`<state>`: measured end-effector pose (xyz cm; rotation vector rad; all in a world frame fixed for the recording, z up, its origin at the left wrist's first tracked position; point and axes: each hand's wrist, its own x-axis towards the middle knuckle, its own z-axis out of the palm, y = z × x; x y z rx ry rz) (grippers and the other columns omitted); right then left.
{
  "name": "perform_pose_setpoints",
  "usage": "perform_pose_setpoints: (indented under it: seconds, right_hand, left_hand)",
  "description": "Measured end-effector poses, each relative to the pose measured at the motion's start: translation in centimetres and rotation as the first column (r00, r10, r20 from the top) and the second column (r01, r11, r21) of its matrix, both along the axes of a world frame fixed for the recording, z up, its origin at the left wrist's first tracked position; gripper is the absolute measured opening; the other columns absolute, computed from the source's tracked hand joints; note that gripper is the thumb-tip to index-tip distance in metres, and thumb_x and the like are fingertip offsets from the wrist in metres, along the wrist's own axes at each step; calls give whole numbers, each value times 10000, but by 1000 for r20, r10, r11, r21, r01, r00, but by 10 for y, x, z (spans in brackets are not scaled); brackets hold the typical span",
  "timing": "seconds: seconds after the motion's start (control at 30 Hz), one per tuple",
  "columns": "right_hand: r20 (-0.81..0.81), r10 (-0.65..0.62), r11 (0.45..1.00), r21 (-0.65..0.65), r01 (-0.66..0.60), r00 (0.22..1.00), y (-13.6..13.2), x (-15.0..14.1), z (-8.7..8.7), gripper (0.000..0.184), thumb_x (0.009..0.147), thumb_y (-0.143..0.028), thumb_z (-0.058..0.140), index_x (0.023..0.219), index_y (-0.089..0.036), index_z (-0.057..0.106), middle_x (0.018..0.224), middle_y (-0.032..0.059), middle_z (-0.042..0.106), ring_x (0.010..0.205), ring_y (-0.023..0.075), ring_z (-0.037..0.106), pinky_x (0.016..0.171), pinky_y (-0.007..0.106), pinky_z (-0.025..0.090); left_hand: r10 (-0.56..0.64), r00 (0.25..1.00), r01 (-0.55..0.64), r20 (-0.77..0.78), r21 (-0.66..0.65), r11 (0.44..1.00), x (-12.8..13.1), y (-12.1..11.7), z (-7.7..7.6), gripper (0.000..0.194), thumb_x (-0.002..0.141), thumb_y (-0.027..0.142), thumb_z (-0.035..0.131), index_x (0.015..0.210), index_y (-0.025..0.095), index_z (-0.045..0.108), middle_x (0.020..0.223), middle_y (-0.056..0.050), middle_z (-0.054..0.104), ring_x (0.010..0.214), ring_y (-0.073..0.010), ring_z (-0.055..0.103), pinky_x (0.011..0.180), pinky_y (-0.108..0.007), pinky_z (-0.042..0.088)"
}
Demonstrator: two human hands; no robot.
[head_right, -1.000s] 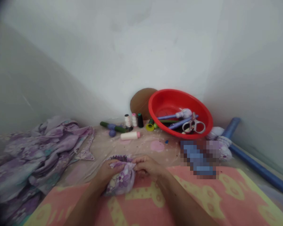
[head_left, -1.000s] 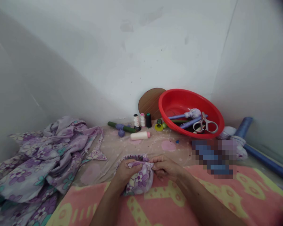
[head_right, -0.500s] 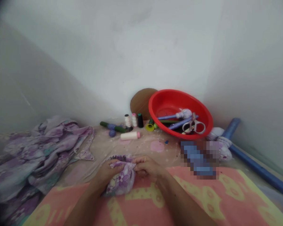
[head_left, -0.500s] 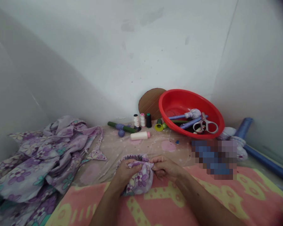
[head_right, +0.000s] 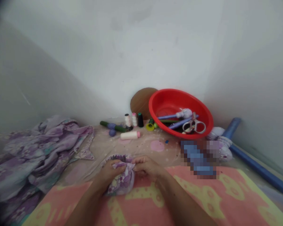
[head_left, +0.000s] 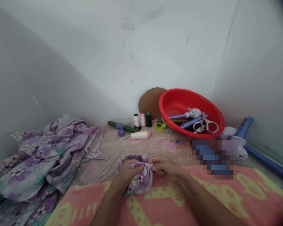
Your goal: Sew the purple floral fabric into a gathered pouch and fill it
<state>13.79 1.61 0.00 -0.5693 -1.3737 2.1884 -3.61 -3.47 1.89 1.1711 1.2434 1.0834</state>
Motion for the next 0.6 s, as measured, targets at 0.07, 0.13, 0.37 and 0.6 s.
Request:
perform_pose_setpoints:
  seconds: [0.07, 0.13, 0.37, 0.6]
  right_hand:
    - [32, -18, 999, 29, 17, 999, 1, 0, -1, 180, 578, -213, 634, 702, -108, 558, 442, -80, 403, 339, 6, 259, 362, 160, 153]
    - [60, -40, 997, 67, 36, 997, 1, 0, -3, 205, 573, -223, 641, 724, -112, 557, 455, -75, 425, 349, 13, 292, 370, 160, 179]
    - [108, -120, 966, 242, 91, 987, -4, -3, 6, 202, 611, -262, 614, 738, -133, 525, 477, -69, 451, 401, 43, 374, 413, 175, 259]
    - [75, -176, 899, 418, 129, 982, -11, -8, 18, 220, 655, -345, 567, 715, -148, 488, 578, -40, 452, 498, 70, 395, 458, 193, 283]
  left_hand:
    - [-12, 1000, 12, 16, -11, 1000, 0, 0, -3, 265, 512, 339, 706, 555, 113, 574, 486, 30, 503, 465, -85, 424, 465, -196, 304]
    - [-22, 999, 23, 50, -23, 999, -2, 0, -6, 263, 522, 336, 703, 577, 114, 575, 498, 27, 510, 468, -84, 428, 470, -195, 310]
    - [-16, 992, 21, 127, -36, 999, -4, 2, -11, 282, 509, 331, 721, 575, 115, 552, 486, 34, 502, 452, -75, 426, 464, -189, 311]
    - [77, 986, -68, 149, -65, 996, 0, 2, -9, 303, 483, 338, 734, 578, 116, 551, 481, 38, 508, 447, -78, 437, 463, -198, 323]
